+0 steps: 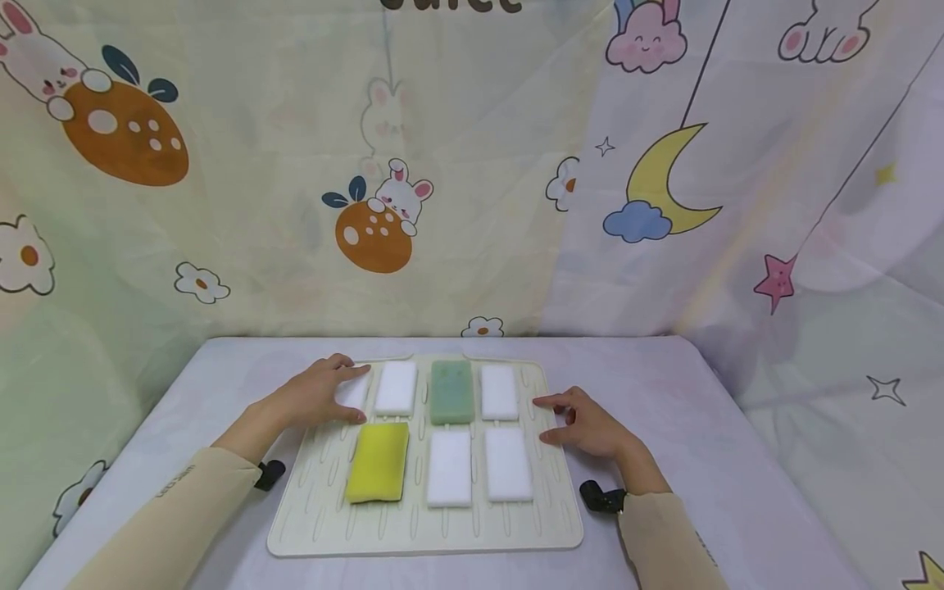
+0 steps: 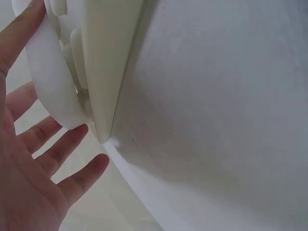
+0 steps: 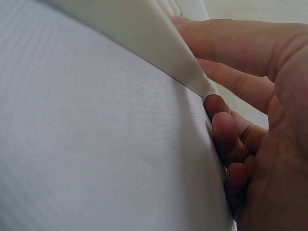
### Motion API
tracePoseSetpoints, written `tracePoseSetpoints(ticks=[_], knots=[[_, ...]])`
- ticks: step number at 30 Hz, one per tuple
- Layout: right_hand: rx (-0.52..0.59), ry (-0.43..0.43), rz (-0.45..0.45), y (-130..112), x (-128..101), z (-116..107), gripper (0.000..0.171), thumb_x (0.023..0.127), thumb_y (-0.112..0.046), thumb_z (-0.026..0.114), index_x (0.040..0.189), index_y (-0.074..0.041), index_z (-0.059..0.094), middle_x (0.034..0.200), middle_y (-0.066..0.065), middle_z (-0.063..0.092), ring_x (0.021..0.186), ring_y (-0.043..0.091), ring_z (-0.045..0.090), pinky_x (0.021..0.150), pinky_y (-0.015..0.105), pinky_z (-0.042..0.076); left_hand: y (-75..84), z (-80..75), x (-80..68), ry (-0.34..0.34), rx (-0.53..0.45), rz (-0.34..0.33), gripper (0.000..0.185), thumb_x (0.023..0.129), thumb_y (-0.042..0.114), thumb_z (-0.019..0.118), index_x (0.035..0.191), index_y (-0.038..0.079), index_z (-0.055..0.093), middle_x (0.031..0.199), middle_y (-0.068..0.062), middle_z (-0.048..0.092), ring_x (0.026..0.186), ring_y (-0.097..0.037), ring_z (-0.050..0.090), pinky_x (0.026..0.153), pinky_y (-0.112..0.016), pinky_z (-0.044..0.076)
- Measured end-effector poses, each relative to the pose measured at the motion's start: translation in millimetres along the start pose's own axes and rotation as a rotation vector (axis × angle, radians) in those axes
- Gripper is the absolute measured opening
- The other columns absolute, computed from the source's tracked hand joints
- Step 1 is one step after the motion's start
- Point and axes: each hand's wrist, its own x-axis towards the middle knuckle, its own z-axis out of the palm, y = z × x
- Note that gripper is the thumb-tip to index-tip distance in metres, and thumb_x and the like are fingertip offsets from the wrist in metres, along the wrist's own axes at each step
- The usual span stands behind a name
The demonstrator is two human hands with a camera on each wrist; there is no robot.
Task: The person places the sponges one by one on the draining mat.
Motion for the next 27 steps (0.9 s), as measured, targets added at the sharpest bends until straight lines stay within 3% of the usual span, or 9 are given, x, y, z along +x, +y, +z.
tracePoseSetpoints(ticks=[17, 27], knots=[[-0.004, 0.005, 0.027, 3, 1, -3, 0.065, 0.083, -0.030, 0.087, 0.143, -0.016, 0.064, 0.118, 0.013, 0.049, 0.094, 0.023, 0.039, 0.077, 0.029, 0.036, -4.5, 5.7, -3.4, 0.041, -0.059, 0.000, 0.096, 0.080, 0.058, 0.083, 0.159, 0.019, 0.044, 0.163, -0.021, 0.036, 0.148, -0.047, 0.035, 0.114, -0.065, 0.039], [0.031, 0.014, 0.023, 9, 4, -17, 0.054, 0.095, -0.036, 0.076, 0.143, -0.018, 0.062, 0.119, 0.010, 0.058, 0.100, 0.022, 0.054, 0.080, 0.028, 0.047, -4.0, 2.0, -4.0, 0.054, -0.109, 0.030, 0.095, 0.085, 0.061, 0.077, 0.163, 0.024, 0.036, 0.170, -0.017, 0.023, 0.153, -0.047, 0.025, 0.116, -0.069, 0.034]])
